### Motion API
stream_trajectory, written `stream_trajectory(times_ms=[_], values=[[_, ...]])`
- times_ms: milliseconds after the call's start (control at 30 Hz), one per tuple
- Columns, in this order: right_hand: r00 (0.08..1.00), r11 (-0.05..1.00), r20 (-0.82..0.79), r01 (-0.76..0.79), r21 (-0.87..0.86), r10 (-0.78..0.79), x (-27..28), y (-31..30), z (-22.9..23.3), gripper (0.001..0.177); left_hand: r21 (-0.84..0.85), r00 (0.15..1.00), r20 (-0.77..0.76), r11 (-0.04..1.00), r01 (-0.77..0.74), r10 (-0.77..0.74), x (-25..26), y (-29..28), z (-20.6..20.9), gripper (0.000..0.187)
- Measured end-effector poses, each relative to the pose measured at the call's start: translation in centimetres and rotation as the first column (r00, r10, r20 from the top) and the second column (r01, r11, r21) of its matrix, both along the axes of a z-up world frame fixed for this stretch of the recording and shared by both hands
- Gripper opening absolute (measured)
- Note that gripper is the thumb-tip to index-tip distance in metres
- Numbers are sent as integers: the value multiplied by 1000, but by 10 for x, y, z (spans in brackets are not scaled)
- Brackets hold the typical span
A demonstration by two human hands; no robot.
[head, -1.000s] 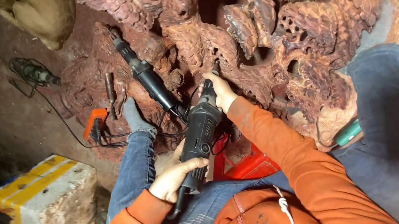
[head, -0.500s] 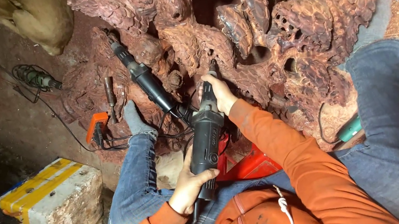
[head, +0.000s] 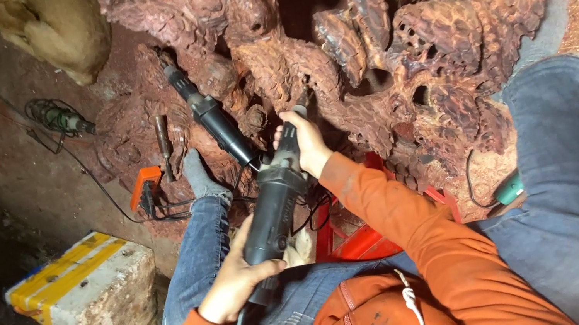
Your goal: Carving and detailing a large, intricate piece of wood using a rotary power tool.
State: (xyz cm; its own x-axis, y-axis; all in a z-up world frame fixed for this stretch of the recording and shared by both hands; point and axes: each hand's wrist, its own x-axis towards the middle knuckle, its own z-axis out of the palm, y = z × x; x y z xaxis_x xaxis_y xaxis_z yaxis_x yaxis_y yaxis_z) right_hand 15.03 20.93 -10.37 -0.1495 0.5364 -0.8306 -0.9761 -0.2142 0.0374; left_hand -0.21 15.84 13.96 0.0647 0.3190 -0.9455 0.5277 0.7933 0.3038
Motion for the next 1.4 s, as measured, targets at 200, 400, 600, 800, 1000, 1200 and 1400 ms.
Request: stream_trajectory(times_ms=[200, 400, 600, 800, 1000, 1200, 1400], values=[[999, 999, -53, -11, -39, 9, -11, 19, -6, 27, 13, 995, -96, 999, 34, -33, -11, 24, 0, 109], [985, 983, -86, 141, -116, -151, -53, 30, -44, 26, 151, 964, -189, 965, 216, -186, -23, 50, -10, 109], [981, 976, -56, 180, -120, -188, -60, 42, -63, 27, 166, 920, -185, 911, 376, -346, -61, 70, -41, 110], [988, 985, 67, 148, -87, -142, -45, 36, -44, 28, 221, 909, -181, 886, 409, -375, -73, 48, -55, 112], [962, 998, 265, -53, -44, 63, -22, 27, -43, 28, 31, 805, 551, 958, -286, 223, -57, -24, -96, 116], [914, 988, 374, -144, -61, 157, -8, 15, -47, 36, 216, 994, 73, 971, -99, 85, -30, -45, -101, 110], [922, 980, 332, -184, -76, 199, -1, 17, -57, 31, 225, 998, 54, 973, -56, 45, -37, -37, -102, 109]])
